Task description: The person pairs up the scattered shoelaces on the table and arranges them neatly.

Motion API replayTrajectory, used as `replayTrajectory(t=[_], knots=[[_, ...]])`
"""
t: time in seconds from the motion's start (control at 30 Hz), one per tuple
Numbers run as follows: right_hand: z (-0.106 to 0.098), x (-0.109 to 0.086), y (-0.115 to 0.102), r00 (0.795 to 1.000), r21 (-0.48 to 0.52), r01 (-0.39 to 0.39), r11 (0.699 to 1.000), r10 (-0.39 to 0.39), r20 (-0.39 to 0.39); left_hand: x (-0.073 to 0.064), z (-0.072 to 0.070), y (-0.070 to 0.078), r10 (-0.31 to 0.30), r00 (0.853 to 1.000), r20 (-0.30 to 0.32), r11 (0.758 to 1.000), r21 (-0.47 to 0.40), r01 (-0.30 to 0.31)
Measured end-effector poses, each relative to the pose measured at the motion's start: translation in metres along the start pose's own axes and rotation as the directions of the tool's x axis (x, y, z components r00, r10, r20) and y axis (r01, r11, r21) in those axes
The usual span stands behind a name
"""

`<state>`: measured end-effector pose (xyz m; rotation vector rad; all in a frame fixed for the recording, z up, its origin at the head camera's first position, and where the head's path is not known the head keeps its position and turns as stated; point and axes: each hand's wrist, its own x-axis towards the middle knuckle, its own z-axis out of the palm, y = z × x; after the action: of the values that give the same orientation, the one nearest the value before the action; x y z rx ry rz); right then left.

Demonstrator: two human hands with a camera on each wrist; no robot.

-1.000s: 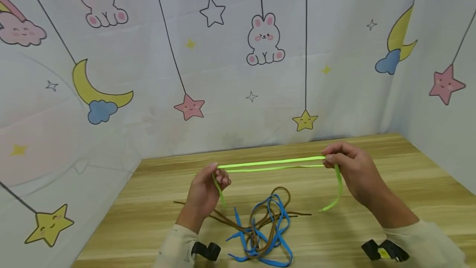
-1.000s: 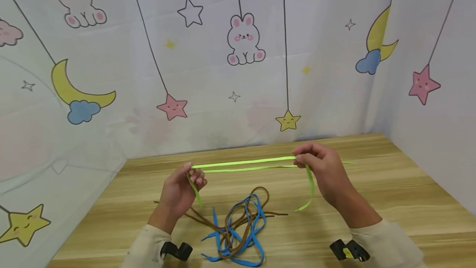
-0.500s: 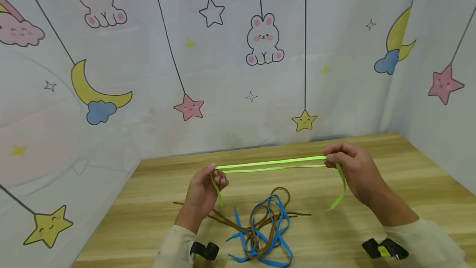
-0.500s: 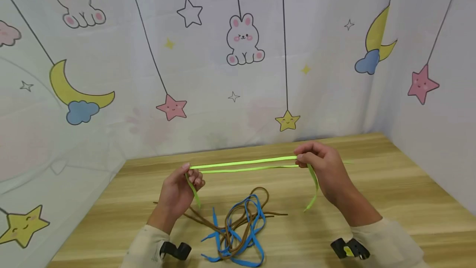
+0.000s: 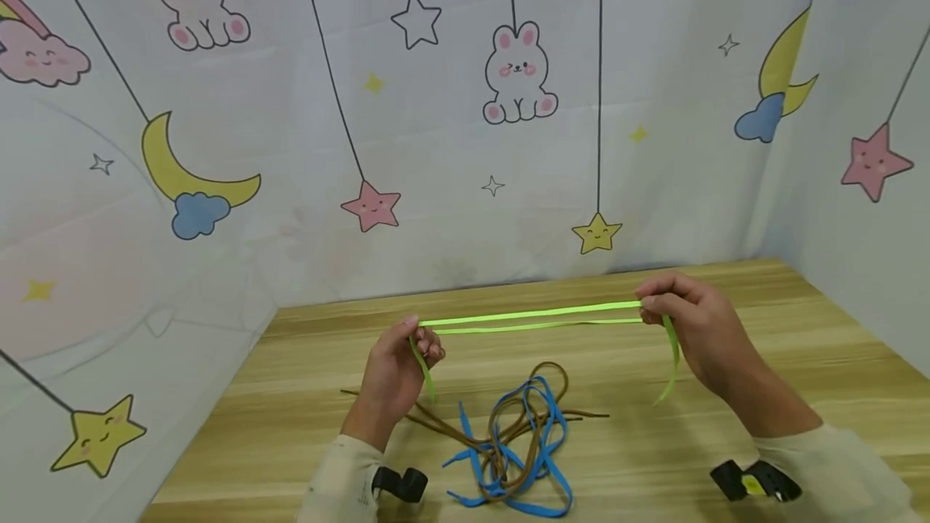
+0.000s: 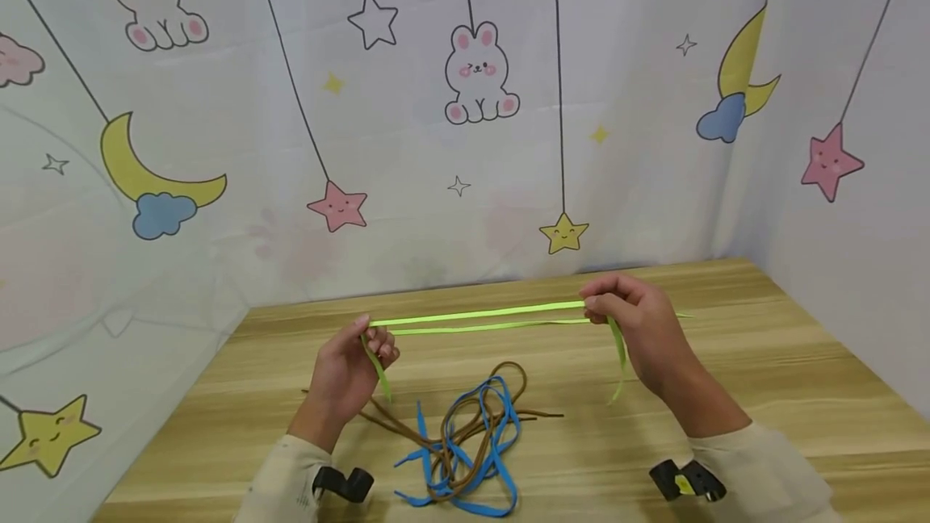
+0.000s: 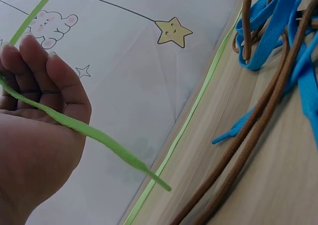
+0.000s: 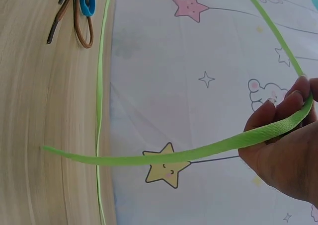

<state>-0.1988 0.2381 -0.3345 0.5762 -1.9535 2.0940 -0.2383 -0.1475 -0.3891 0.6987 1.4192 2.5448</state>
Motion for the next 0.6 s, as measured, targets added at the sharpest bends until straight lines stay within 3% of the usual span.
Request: replayTrajectory(t=[0.6], knots=[[-0.0015, 0.0013, 0.0, 1.0, -0.04, 0.0, 0.999, -0.001, -0.019, 0.0008, -0.0063, -0.0021, -0.008, 0.998, -0.069, 1.0, -0.008, 0.007]])
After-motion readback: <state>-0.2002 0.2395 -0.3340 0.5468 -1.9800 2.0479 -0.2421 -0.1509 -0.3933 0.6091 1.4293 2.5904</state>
